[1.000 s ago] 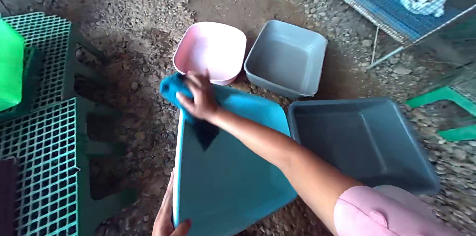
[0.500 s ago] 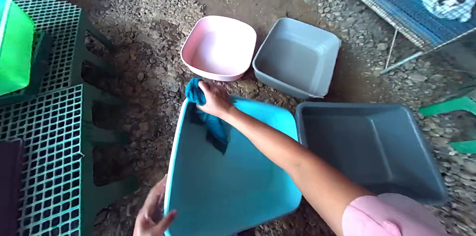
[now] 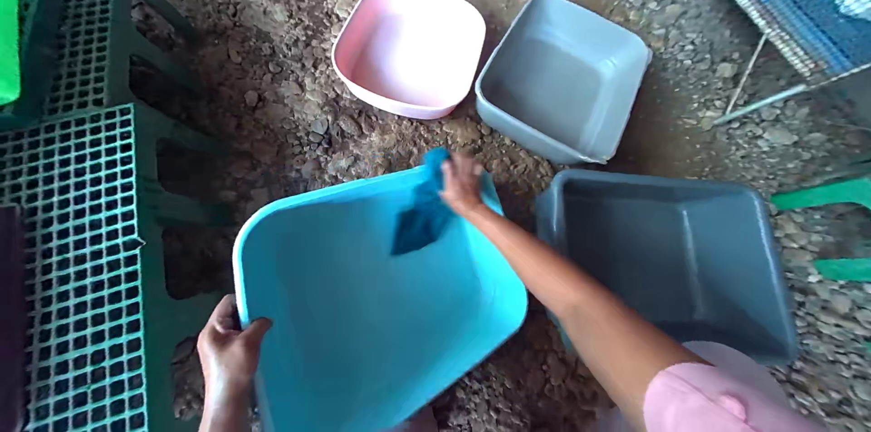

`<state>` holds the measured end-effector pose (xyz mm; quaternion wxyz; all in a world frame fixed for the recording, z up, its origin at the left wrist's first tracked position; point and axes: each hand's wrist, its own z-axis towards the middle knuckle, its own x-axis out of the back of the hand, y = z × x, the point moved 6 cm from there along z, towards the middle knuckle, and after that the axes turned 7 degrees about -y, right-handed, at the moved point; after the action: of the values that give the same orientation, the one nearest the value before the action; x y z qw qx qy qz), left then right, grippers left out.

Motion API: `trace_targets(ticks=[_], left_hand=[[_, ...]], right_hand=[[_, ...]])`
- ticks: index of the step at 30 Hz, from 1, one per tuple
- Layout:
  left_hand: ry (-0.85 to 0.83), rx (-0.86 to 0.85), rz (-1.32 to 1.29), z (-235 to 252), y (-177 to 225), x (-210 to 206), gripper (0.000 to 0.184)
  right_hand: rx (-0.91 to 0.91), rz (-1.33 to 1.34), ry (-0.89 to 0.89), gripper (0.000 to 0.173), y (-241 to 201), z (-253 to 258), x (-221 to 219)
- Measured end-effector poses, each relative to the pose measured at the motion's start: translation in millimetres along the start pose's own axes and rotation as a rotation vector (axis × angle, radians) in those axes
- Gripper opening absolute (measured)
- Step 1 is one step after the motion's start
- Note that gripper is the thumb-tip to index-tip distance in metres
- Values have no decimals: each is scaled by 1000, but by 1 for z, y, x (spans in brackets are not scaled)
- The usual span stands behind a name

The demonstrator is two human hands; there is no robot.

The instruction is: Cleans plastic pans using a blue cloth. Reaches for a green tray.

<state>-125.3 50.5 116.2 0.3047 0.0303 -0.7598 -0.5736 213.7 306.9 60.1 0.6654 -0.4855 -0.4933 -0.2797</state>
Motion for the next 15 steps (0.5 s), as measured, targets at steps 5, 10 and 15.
trace_targets(ticks=[5, 10, 15], left_hand=[[45, 10, -24, 8, 9, -7, 20], [-2, -88, -76, 1, 37, -14, 25], [4, -148, -60, -9, 40, -14, 28]], right_hand=[[-183, -16, -89, 58, 35, -45, 37], [162, -72, -30, 61, 20, -43, -21], [-70, -196, -442, 41, 66, -117, -99]])
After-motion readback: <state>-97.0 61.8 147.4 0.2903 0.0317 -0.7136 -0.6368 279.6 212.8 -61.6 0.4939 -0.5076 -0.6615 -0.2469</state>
